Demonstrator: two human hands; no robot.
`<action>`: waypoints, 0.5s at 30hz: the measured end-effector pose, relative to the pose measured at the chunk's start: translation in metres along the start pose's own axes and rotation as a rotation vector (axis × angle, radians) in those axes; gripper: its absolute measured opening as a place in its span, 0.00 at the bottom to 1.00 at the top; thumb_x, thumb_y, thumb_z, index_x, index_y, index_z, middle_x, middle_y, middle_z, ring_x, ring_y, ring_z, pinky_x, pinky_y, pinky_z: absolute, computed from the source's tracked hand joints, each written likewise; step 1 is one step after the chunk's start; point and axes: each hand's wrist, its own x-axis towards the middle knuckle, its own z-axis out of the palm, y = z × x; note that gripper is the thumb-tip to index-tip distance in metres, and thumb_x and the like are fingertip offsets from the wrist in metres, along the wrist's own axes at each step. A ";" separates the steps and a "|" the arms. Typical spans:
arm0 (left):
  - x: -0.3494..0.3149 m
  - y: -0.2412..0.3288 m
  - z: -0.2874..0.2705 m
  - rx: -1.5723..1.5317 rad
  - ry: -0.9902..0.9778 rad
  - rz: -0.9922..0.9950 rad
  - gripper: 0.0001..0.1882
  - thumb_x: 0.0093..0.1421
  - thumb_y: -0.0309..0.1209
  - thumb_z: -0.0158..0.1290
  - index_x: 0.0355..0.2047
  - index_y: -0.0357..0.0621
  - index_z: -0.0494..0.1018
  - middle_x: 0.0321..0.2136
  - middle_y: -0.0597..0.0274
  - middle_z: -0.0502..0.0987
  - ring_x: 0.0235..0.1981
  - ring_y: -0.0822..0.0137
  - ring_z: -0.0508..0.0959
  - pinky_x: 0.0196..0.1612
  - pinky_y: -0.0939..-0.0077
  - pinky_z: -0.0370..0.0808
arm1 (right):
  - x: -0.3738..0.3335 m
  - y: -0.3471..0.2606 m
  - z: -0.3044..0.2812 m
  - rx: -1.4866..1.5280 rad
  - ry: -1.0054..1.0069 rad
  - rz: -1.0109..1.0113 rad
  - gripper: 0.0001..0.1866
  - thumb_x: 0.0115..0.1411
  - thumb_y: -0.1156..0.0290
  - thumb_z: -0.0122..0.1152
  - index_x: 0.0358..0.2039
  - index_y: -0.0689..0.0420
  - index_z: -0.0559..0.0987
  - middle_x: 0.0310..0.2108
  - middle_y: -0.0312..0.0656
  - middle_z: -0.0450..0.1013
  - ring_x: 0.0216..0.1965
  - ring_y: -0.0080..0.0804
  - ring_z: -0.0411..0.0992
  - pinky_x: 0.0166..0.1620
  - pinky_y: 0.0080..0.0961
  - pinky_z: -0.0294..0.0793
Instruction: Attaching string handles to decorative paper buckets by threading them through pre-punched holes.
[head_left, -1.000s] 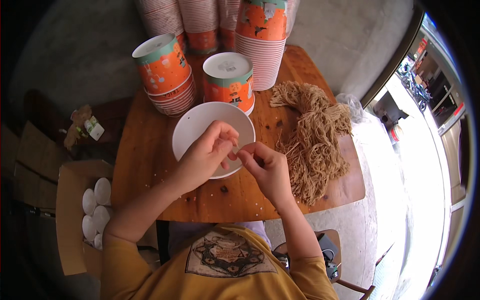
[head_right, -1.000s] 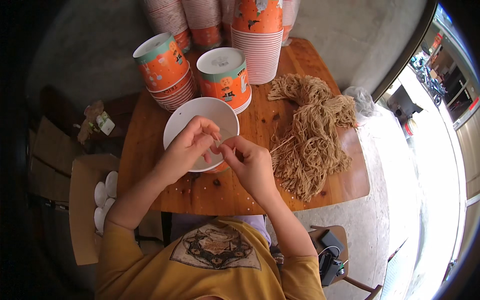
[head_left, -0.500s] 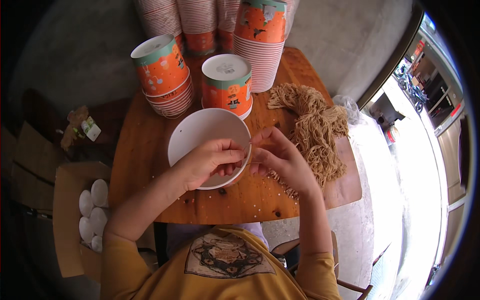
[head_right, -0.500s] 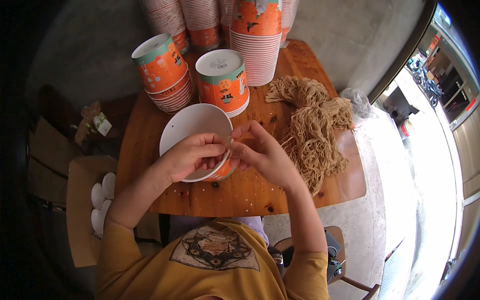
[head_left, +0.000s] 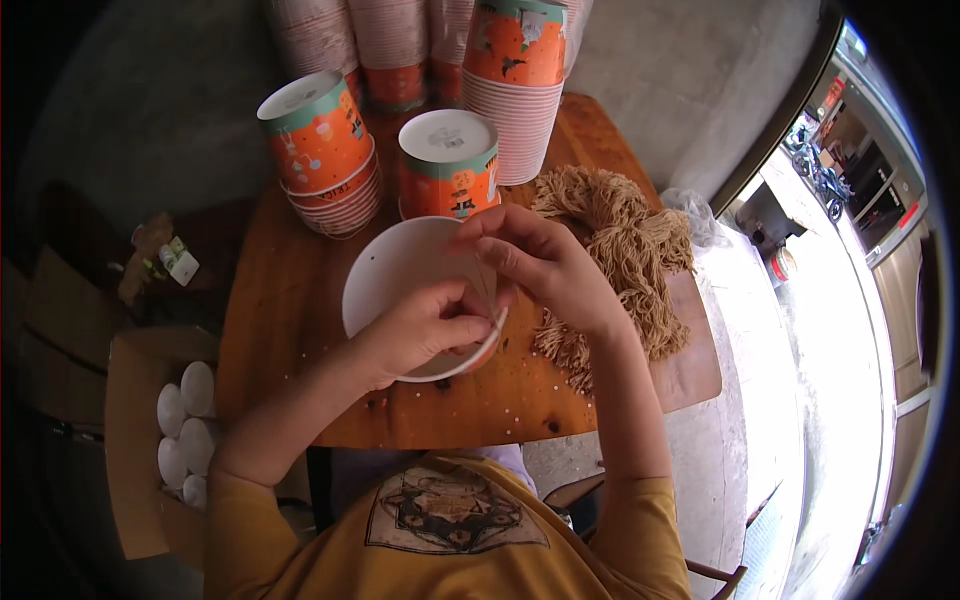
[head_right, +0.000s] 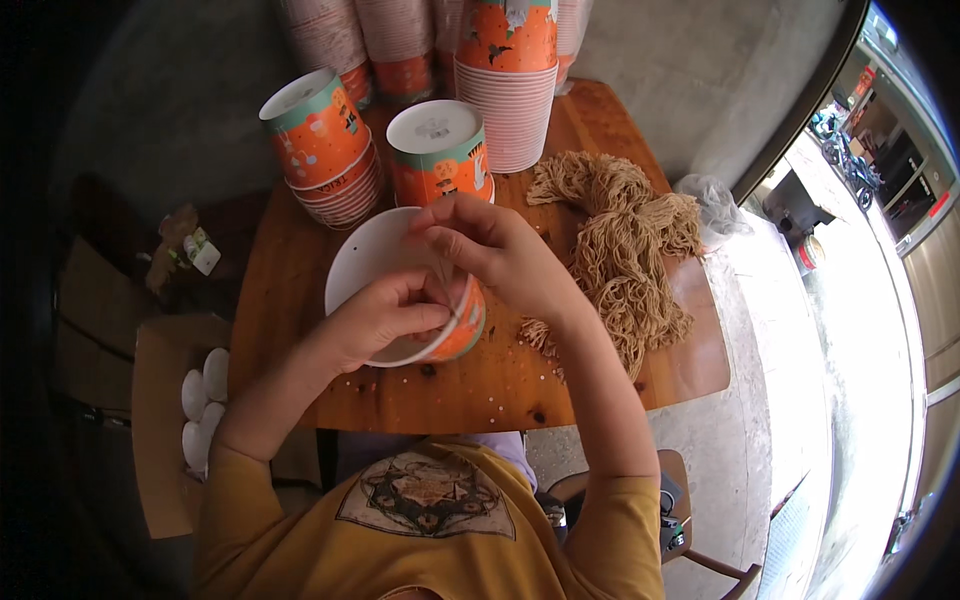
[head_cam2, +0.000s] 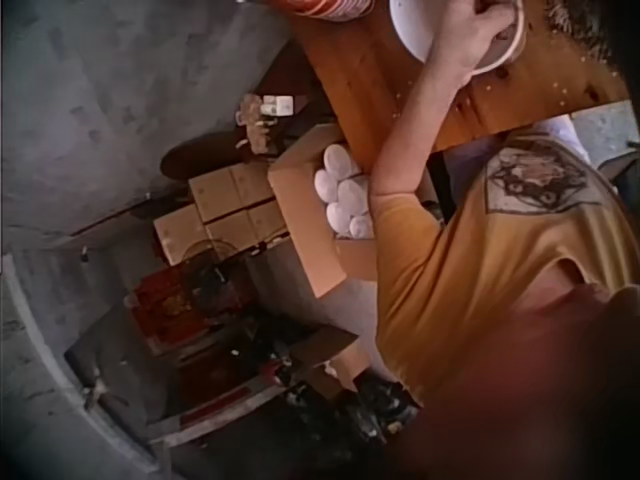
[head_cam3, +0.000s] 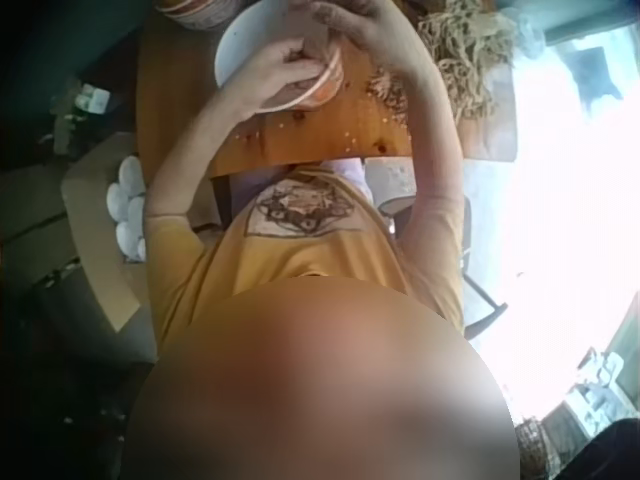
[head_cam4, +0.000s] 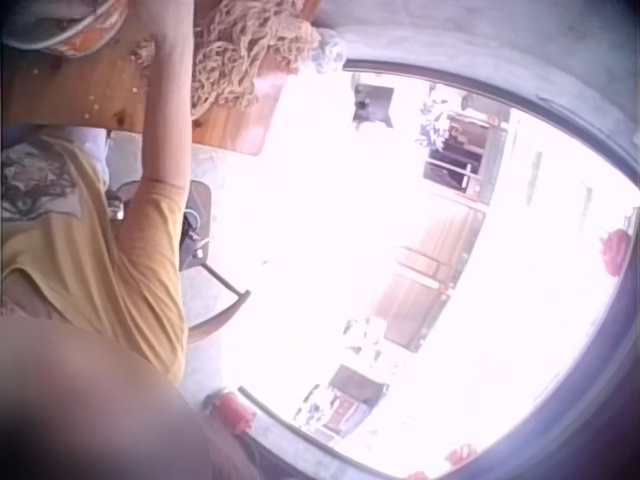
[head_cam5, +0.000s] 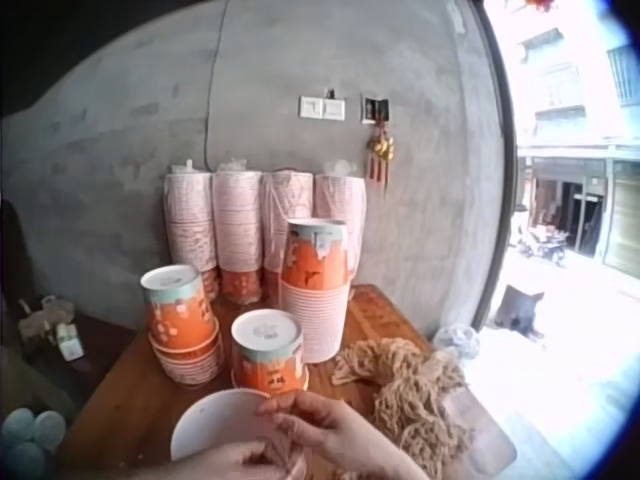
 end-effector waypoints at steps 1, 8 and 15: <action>0.000 0.000 0.007 -0.036 0.038 0.035 0.05 0.63 0.29 0.53 0.38 0.43 0.73 0.35 0.70 0.74 0.35 0.80 0.73 0.39 0.82 0.71 | 0.002 -0.001 -0.002 -0.047 -0.035 -0.047 0.12 0.68 0.67 0.52 0.47 0.59 0.75 0.42 0.36 0.77 0.28 0.13 0.74 0.24 0.09 0.67; 0.022 0.000 0.018 -0.196 0.016 0.102 0.07 0.63 0.31 0.53 0.38 0.43 0.73 0.33 0.68 0.76 0.28 0.80 0.71 0.29 0.86 0.66 | -0.003 -0.027 -0.009 -0.087 -0.241 0.057 0.09 0.68 0.69 0.52 0.43 0.58 0.77 0.33 0.30 0.79 0.29 0.10 0.72 0.24 0.08 0.64; 0.026 0.010 0.021 -0.181 -0.128 0.055 0.02 0.62 0.28 0.48 0.34 0.46 0.70 0.32 0.67 0.74 0.27 0.81 0.69 0.28 0.89 0.66 | -0.020 -0.032 -0.028 0.060 -0.283 0.035 0.08 0.67 0.70 0.51 0.38 0.59 0.78 0.24 0.37 0.78 0.17 0.09 0.63 0.17 0.08 0.53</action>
